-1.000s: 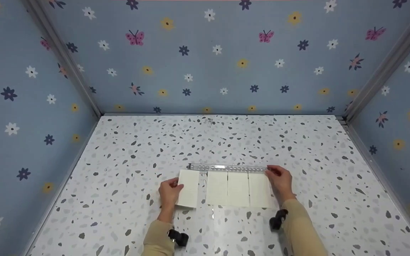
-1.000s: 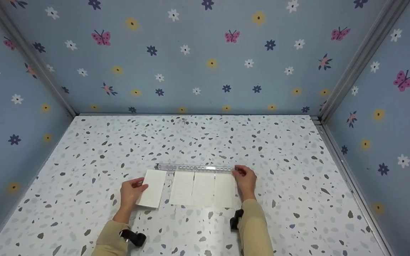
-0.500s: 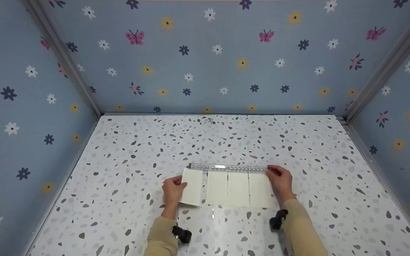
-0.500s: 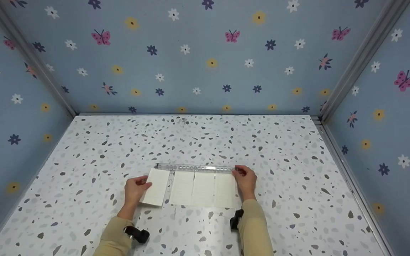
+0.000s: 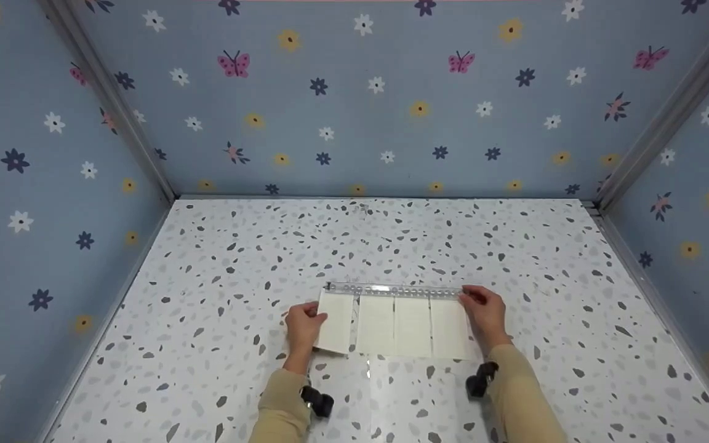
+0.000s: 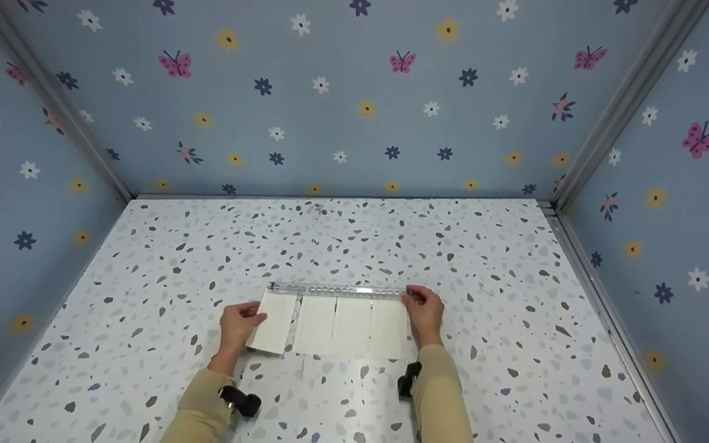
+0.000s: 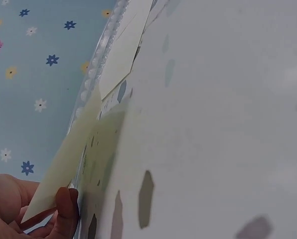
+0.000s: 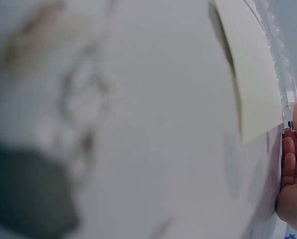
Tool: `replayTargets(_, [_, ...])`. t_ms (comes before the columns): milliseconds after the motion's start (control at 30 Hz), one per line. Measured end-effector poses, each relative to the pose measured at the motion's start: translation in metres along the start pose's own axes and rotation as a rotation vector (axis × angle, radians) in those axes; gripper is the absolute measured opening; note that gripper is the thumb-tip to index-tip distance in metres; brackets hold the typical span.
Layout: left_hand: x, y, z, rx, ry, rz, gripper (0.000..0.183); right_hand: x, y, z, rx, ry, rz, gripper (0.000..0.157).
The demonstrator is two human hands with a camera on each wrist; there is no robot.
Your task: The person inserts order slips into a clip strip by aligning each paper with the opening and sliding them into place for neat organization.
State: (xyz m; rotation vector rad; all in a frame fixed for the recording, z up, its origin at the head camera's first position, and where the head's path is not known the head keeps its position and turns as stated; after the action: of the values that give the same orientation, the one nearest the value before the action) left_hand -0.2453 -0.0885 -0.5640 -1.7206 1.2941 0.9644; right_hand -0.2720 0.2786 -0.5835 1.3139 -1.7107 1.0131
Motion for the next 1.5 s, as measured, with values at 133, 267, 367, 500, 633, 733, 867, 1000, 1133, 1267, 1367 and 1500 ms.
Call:
replayTargets(133, [0.0, 0.001, 0.001, 0.013, 0.0, -0.017, 0.027, -0.001, 0.001, 0.001, 0.002, 0.021, 0.024, 0.028])
replayTargets(267, [-0.002, 0.003, 0.003, 0.013, 0.001, -0.009, 0.027, -0.002, 0.002, 0.001, 0.01, 0.043, 0.056, 0.03])
replayTargets(367, [-0.003, 0.003, 0.004, 0.007, -0.011, 0.003, 0.027, -0.003, 0.002, 0.001, 0.016, 0.036, 0.067, 0.03])
replayTargets(500, [-0.003, 0.004, 0.006, 0.008, -0.017, 0.021, 0.026, -0.002, 0.002, 0.001, 0.018, 0.037, 0.068, 0.03])
replayTargets(633, [-0.003, 0.006, 0.008, 0.011, -0.018, 0.035, 0.026, -0.001, 0.001, 0.0, 0.01, 0.055, 0.045, 0.031])
replayTargets(733, [-0.004, 0.006, 0.01, 0.021, -0.027, 0.027, 0.026, 0.0, 0.0, 0.0, 0.0, 0.056, 0.02, 0.029])
replayTargets(867, [-0.006, 0.006, 0.011, 0.031, -0.026, 0.005, 0.026, 0.0, 0.0, 0.0, 0.002, 0.044, 0.02, 0.029])
replayTargets(1000, [-0.007, 0.006, 0.011, 0.031, -0.018, -0.001, 0.025, -0.001, 0.0, 0.001, 0.009, 0.052, 0.032, 0.03])
replayTargets(1133, [-0.005, 0.008, 0.011, 0.034, -0.007, -0.008, 0.026, -0.001, 0.001, 0.001, 0.016, 0.063, 0.045, 0.031])
replayTargets(1267, [-0.005, 0.008, 0.011, 0.028, 0.004, -0.014, 0.025, -0.001, 0.001, 0.001, 0.022, 0.057, 0.059, 0.031])
replayTargets(1367, [-0.006, 0.008, 0.012, 0.021, 0.008, -0.008, 0.025, -0.002, 0.001, 0.001, 0.022, 0.059, 0.068, 0.031])
replayTargets(1500, [-0.006, 0.008, 0.011, 0.01, 0.032, 0.005, 0.025, -0.003, 0.0, 0.001, 0.026, 0.065, 0.08, 0.031])
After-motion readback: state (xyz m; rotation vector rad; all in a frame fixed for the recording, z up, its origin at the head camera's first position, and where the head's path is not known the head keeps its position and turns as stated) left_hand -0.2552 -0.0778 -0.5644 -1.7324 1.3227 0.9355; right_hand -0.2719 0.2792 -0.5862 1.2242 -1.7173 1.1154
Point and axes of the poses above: each hand's wrist, its own y-axis towards the middle knuckle, its own z-axis out of the palm, x = y × z, the point moved 3 cm from there along y, towards the middle knuckle, and after that the axes turned 10 degrees about x, right-handed, at the moved point
